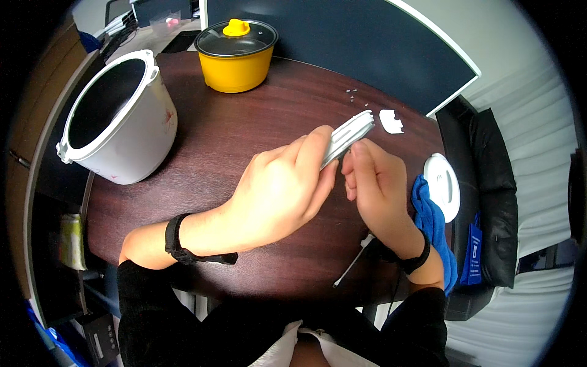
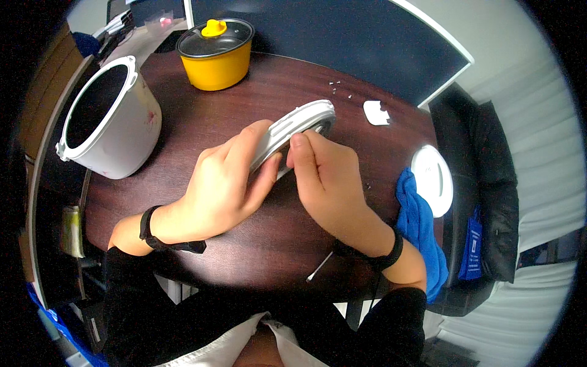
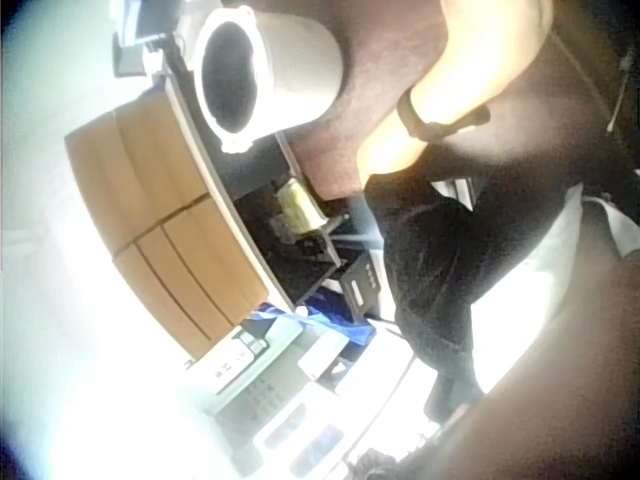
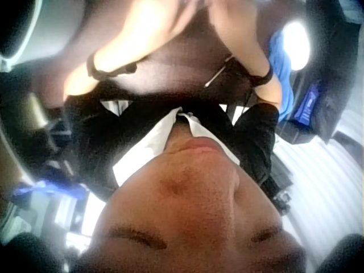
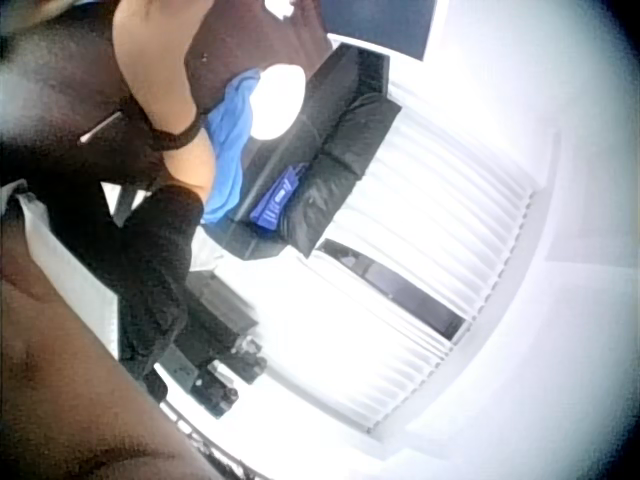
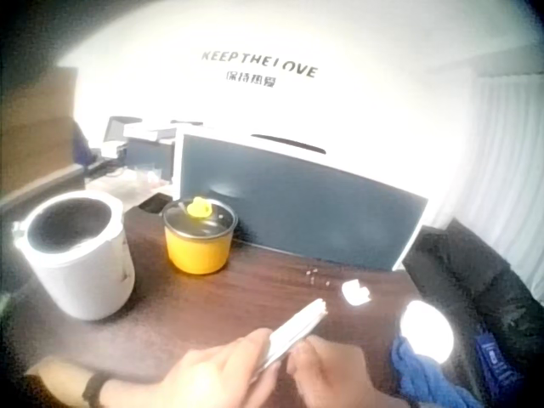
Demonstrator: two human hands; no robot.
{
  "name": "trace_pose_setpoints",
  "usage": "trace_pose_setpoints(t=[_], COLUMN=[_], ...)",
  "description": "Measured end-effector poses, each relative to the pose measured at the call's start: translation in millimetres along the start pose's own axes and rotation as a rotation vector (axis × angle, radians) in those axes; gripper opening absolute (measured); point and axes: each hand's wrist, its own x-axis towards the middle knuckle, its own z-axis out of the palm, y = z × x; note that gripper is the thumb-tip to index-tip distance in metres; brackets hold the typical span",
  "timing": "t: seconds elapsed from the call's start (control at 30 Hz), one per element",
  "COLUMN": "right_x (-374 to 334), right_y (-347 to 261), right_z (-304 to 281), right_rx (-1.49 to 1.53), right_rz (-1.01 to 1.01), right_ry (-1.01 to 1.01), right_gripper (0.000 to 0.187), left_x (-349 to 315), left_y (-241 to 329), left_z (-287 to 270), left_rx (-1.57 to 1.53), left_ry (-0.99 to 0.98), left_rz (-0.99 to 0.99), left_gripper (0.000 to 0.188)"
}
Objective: The person wipes a perforated metal lid with a blue cloth, then places it on a white plastic ring. They pick up a white plastic cap, set it aside, and proceed to insert small screws into the lid's edge holes by hand, rotating the lid to access different positions.
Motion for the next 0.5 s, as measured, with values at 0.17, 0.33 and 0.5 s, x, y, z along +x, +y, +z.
trace_pose_setpoints(t=[0.17, 0.33, 0.5], right_x=[3.0, 9.2, 7.3], right_y=[-0.3, 2.6, 3.7], right_z=[-10.1, -18.7, -17.4], right_rx=[-0.387, -0.621, -0.725], right_rz=[-0.308, -0.494, -0.542], right_ry=[-0.015, -0.009, 0.035], right_gripper=[0.014, 0.009, 0.009], left_x=[0.7, 1.3, -0.2], left_y=[-1.1, 0.0, -0.9], left_z=[0.4, -0.1, 0.7], left_rx=[0.005, -0.014, 0.004], left_ry=[0.002, -0.013, -0.02], left_rz=[0.016, -0.005, -0.007], left_gripper=[0.037, 0.036, 0.038])
